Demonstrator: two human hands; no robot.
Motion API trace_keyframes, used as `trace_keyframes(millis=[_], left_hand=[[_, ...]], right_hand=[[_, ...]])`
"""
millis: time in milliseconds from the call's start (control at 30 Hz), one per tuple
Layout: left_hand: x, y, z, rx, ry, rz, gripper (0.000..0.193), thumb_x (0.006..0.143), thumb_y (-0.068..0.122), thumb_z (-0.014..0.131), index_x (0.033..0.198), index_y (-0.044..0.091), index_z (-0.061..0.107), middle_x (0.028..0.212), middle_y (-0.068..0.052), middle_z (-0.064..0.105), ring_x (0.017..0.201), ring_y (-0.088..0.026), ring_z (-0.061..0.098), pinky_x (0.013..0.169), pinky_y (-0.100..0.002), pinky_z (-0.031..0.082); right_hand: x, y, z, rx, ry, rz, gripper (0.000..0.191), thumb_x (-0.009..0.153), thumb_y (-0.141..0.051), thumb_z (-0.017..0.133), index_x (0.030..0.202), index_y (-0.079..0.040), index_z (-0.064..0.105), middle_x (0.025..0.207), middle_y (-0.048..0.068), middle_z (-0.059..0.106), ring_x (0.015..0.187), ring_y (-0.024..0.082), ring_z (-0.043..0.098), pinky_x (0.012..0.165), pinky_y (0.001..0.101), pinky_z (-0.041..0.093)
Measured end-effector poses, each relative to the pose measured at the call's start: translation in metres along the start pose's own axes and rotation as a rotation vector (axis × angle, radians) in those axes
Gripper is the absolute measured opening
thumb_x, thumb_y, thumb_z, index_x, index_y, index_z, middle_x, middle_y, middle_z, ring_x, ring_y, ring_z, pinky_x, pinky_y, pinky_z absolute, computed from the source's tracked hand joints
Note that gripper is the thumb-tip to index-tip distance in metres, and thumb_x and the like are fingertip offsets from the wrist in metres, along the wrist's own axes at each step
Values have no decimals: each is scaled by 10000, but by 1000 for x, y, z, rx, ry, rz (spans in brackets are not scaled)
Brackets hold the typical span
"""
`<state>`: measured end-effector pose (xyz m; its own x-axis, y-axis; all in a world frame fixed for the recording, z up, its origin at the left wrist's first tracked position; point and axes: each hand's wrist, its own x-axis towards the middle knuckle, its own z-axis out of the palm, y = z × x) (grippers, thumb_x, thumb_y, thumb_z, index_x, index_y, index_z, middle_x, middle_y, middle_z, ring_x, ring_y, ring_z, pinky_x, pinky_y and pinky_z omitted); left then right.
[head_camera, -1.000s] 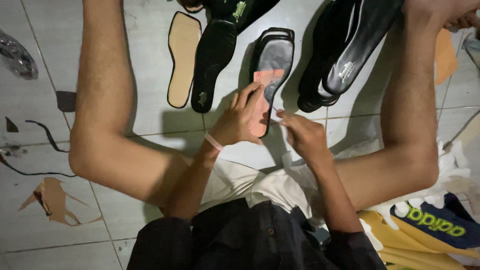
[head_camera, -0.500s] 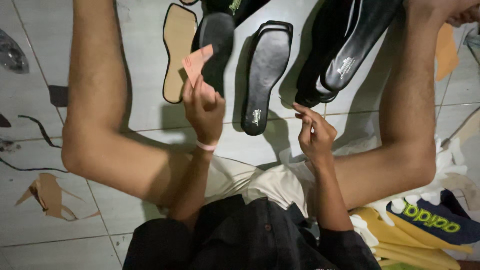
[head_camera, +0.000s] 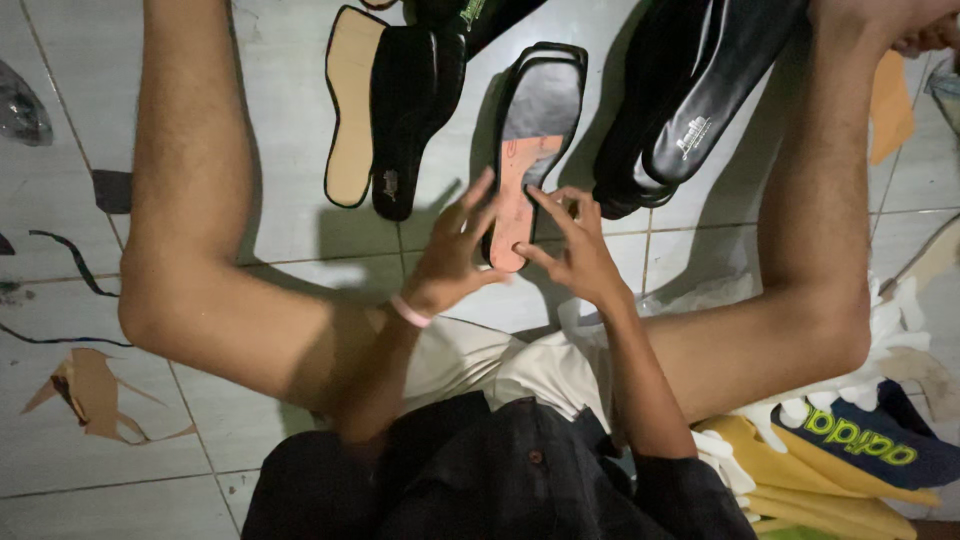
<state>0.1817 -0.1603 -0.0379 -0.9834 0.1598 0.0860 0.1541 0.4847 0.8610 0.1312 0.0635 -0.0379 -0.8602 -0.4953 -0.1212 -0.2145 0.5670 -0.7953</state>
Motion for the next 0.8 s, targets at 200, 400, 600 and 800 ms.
trace_keyframes(millis=[200,400,600,800], left_hand=[[-9,-19,-2,-16,-205,-42,942,713,164,918,1536,176,460,1649,-76,340,1455,-323,440,1169,-412,451],[-12,-26,-1,-56,-158,-34,930,677,160,930,1502,155,501,1596,-85,405,1433,-319,464,1158,-397,464],[-6,-18,-2,-16,-161,-27,933,642,159,939,1477,148,523,1559,-85,432,1407,-315,477,1145,-390,463],[9,-4,-13,129,-193,63,865,627,181,945,1382,57,543,1584,-117,379,1406,-373,453,1138,-433,445]], right_hand=[[7,-4,0,-25,-29,55,738,769,-400,908,1436,-239,634,1311,142,464,1196,320,447,1044,431,417],[6,-1,4,-19,-35,39,717,805,-395,893,1455,-236,634,1319,145,463,1224,317,448,1058,434,417],[5,5,4,-19,-40,44,714,808,-395,895,1454,-229,639,1319,151,464,1216,321,452,1060,428,418],[-10,11,13,40,283,78,268,1022,-211,678,1274,-121,681,1380,174,482,1207,297,510,1056,416,445]])
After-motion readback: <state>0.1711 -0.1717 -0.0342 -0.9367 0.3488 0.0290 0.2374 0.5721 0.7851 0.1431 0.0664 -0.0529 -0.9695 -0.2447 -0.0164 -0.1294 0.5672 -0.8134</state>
